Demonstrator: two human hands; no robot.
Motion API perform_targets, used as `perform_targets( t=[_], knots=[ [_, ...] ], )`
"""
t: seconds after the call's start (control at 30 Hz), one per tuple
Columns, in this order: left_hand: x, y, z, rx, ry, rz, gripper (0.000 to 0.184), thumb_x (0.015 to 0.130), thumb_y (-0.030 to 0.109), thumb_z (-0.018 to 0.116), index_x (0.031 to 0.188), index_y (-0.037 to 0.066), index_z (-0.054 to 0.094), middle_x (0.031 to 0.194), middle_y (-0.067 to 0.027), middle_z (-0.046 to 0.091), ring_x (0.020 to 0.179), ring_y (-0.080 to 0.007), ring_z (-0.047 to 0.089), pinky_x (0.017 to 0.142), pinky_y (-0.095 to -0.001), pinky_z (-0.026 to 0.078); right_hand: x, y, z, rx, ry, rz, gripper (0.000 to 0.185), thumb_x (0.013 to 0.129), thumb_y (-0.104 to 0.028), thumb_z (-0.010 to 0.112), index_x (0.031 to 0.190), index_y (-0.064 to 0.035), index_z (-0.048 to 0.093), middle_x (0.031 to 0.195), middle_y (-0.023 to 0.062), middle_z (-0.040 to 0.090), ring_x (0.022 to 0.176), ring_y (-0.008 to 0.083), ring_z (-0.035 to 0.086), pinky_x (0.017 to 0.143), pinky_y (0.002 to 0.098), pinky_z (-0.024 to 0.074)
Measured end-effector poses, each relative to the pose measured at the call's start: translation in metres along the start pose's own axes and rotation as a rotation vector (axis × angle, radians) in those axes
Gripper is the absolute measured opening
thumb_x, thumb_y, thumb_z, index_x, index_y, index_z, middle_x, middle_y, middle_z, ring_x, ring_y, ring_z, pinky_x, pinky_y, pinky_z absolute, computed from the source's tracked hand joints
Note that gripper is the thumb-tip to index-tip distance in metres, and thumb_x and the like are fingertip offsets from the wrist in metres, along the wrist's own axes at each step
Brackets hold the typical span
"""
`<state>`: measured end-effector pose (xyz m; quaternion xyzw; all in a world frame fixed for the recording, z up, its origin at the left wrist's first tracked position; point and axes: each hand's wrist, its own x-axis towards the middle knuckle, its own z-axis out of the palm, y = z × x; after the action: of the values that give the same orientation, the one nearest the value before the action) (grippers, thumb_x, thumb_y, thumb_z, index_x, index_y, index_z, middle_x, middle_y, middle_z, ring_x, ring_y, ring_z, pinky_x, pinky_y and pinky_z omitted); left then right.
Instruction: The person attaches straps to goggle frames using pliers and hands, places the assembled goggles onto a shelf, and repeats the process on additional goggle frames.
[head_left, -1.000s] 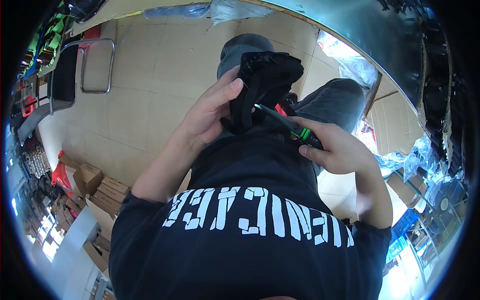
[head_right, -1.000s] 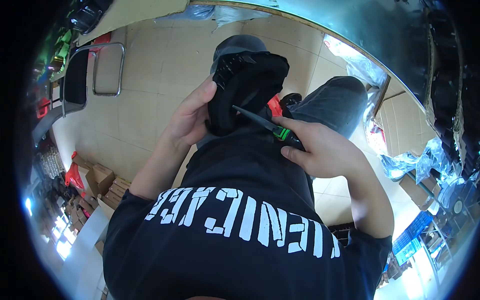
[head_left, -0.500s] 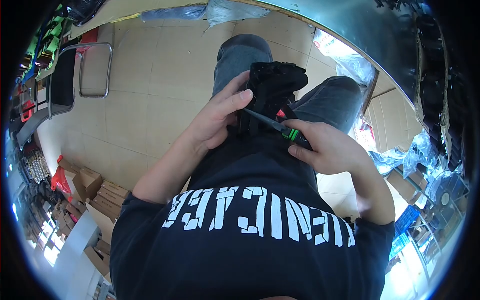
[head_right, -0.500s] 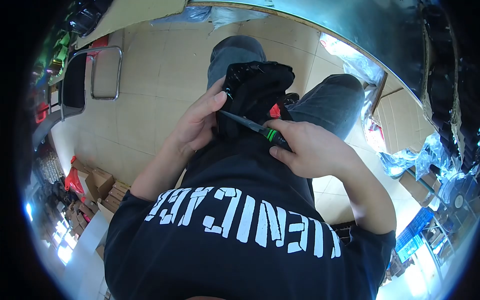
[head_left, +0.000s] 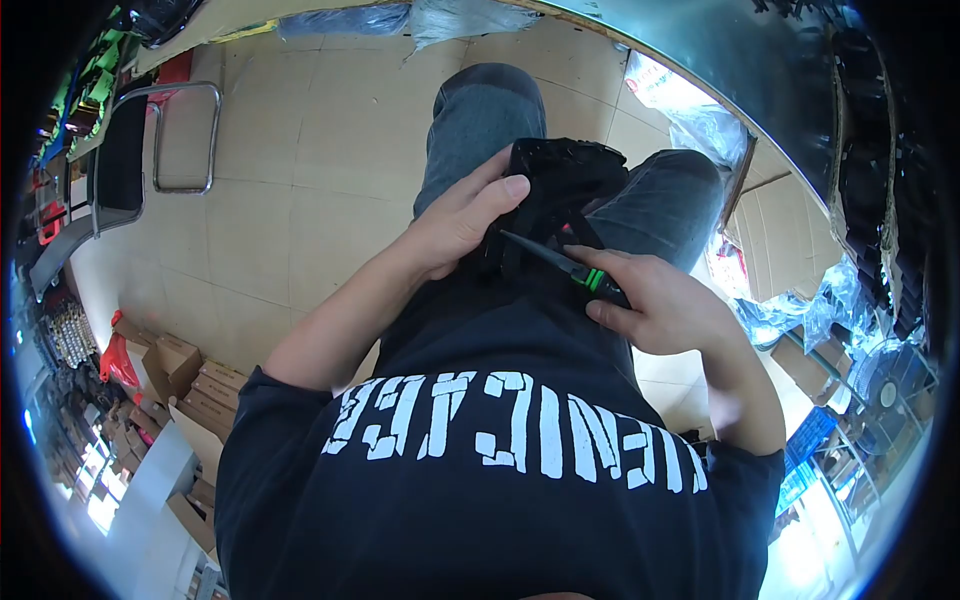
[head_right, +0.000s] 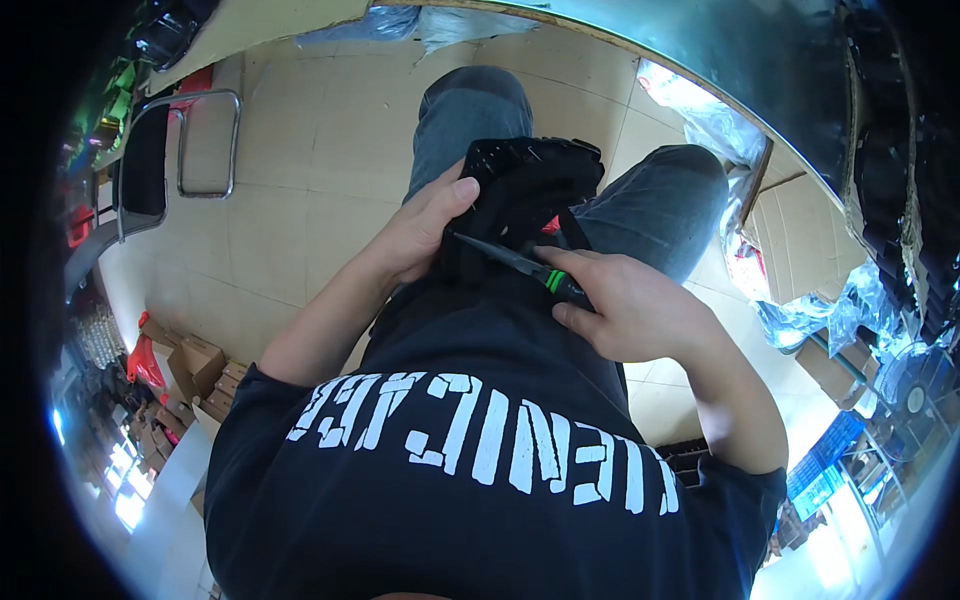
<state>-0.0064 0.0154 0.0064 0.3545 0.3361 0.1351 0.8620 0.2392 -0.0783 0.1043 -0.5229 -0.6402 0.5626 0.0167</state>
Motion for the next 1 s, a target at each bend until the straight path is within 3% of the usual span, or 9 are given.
perform_targets(
  t=[0.07,0.3,0.5,0.7,0.77,1.0],
  knots=[
    [0.003,-0.004,-0.002,0.008,0.016,-0.012,0.101,0.1,0.058,0.061,0.166,-0.006,0.018,0.163,-0.0234,0.037,0.15,-0.0313,0.038,0.124,-0.037,0.029,-0.003,-0.003,-0.006,0.018,-0.088,0.087,0.063,0.095,-0.015,0.068,0.152,0.0019,0.047,0.127,0.0296,0.067,0.121,0.0461,0.063,0.104,0.0486,0.0491],
    [0.005,-0.011,-0.005,0.073,0.044,-0.005,0.106,0.099,0.058,0.061,0.166,-0.008,0.014,0.163,-0.026,0.036,0.15,-0.0329,0.037,0.124,-0.0387,0.029,0.004,-0.004,-0.005,0.009,-0.089,0.074,0.061,0.094,-0.015,0.069,0.15,0.0017,0.049,0.127,0.0295,0.067,0.121,0.0466,0.063,0.104,0.0481,0.0491],
    [0.0,0.0,0.0,0.041,-0.021,0.012,0.098,0.099,0.052,0.062,0.167,-0.003,0.019,0.16,-0.0253,0.04,0.148,-0.0314,0.041,0.122,-0.039,0.032,0.006,-0.006,-0.003,0.041,-0.101,0.069,0.057,0.095,-0.015,0.068,0.146,0.0024,0.051,0.125,0.0293,0.067,0.12,0.0469,0.063,0.103,0.0491,0.0491],
    [0.006,-0.015,-0.003,0.079,0.044,0.054,0.094,0.098,0.049,0.065,0.167,-0.001,0.024,0.155,-0.0246,0.046,0.146,-0.0302,0.042,0.123,-0.0386,0.029,0.004,-0.016,0.002,0.044,-0.108,0.165,0.047,0.098,-0.015,0.063,0.14,0.0035,0.053,0.115,0.0304,0.069,0.114,0.047,0.065,0.099,0.0514,0.0507],
    [0.005,-0.013,0.003,0.13,0.114,0.025,0.08,0.097,0.039,0.06,0.163,0.003,0.035,0.153,-0.0145,0.051,0.14,-0.0232,0.048,0.119,-0.0351,0.035,0.003,-0.017,0.005,0.058,-0.104,0.198,0.046,0.098,-0.013,0.061,0.139,0.0034,0.052,0.112,0.031,0.069,0.111,0.0474,0.066,0.097,0.0515,0.0516],
    [0.0,-0.008,0.011,0.088,0.146,0.051,0.076,0.098,0.037,0.058,0.163,0.004,0.037,0.153,-0.0137,0.051,0.14,-0.0231,0.048,0.119,-0.0344,0.033,0.004,-0.019,0.01,0.069,-0.127,0.238,0.046,0.095,-0.009,0.06,0.139,0.0035,0.051,0.107,0.0315,0.07,0.108,0.0472,0.067,0.094,0.0521,0.0525]
  ],
)
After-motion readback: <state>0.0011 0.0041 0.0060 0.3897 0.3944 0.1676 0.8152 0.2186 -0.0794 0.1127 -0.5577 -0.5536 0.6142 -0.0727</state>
